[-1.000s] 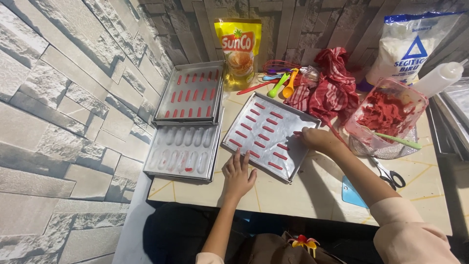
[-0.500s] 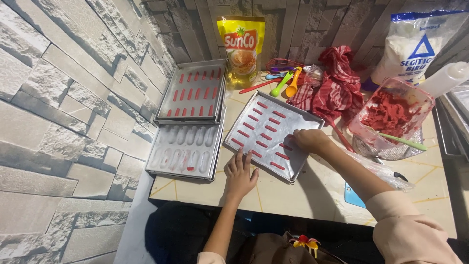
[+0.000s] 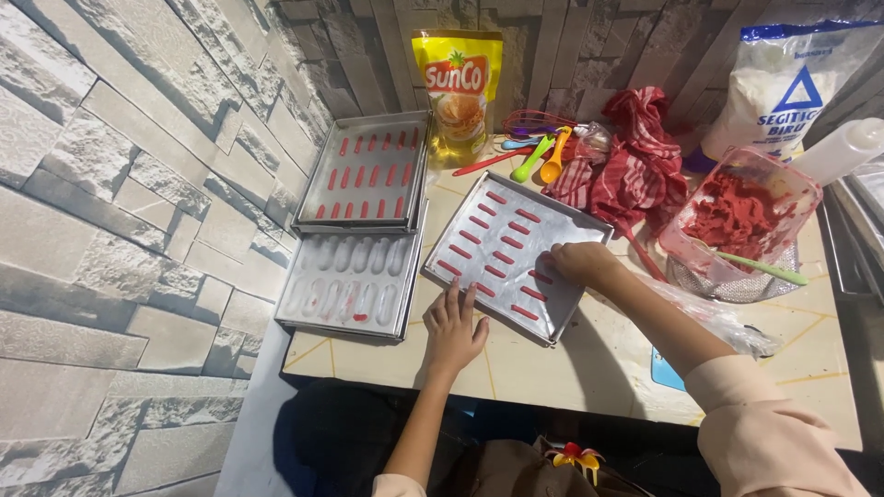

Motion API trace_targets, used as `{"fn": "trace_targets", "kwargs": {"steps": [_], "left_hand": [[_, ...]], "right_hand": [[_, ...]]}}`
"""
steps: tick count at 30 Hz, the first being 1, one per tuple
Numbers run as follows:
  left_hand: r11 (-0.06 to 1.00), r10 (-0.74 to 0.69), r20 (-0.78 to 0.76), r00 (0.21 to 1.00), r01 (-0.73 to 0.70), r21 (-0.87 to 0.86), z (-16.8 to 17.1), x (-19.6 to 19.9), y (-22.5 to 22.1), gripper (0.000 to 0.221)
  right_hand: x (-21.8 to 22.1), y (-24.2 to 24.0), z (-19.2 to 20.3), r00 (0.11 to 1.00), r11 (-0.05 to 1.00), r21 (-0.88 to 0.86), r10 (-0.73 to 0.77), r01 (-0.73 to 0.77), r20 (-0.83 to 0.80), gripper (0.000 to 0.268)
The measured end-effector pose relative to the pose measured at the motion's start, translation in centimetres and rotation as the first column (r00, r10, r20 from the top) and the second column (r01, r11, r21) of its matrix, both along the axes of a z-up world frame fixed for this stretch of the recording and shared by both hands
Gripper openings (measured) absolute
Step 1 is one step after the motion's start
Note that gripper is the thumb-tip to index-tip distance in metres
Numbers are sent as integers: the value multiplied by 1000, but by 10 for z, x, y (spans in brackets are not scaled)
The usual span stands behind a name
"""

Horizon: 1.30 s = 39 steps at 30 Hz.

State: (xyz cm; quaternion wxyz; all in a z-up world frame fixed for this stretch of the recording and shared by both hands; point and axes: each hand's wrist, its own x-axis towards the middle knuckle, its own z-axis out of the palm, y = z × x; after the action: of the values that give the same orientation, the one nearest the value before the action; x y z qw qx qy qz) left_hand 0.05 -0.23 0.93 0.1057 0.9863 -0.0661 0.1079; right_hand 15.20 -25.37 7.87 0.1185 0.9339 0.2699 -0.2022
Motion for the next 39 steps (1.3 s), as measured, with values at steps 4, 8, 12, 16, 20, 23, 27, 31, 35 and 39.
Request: {"fn": "trace_targets", "kwargs": {"steps": [4, 8, 12, 16, 20, 23, 27, 31, 35, 39], "left_hand": [[999, 2, 35, 999, -3, 42, 0, 0, 0, 75], [1000, 0, 32, 1000, 0, 16, -2, 0, 1, 75], [1000, 0, 32, 999, 0, -2, -5, 1, 0, 76], [1000, 3, 59, 998, -4, 27, -4, 1, 0, 75], [1000, 1, 52, 999, -1, 11, -4, 1, 0, 75], [1000, -3, 53, 999, 2, 13, -3, 1, 1, 75], [999, -3, 54, 999, 1, 37, 0, 0, 1, 76], [1000, -11, 41, 999, 10, 11, 2, 0, 0, 75], [1000, -9, 40, 999, 9, 3, 3, 0, 0, 76], [1000, -8, 24, 1000, 8, -8, 2, 0, 0, 76]], "right_hand": [[4, -2, -11, 1000, 999, 34, -16, 16, -2, 36], [5, -2, -15, 1000, 1000, -10, 13, -13, 24, 33], [3, -1, -9, 998, 998, -45, 40, -39, 41, 31], [7, -2, -17, 999, 998, -56, 32, -30, 33, 36], [8, -3, -15, 1000, 1000, -14, -5, 6, 13, 38], [4, -4, -4, 1000, 1000, -27, -4, 4, 11, 37], [3, -8, -9, 999, 999, -29, -22, 23, 26, 40], [3, -4, 1, 999, 999, 7, -48, 48, -13, 41], [-4, 0, 23, 998, 998, -19, -52, 52, -40, 41], [-7, -3, 24, 999, 998, -53, -31, 30, -31, 38]]}}
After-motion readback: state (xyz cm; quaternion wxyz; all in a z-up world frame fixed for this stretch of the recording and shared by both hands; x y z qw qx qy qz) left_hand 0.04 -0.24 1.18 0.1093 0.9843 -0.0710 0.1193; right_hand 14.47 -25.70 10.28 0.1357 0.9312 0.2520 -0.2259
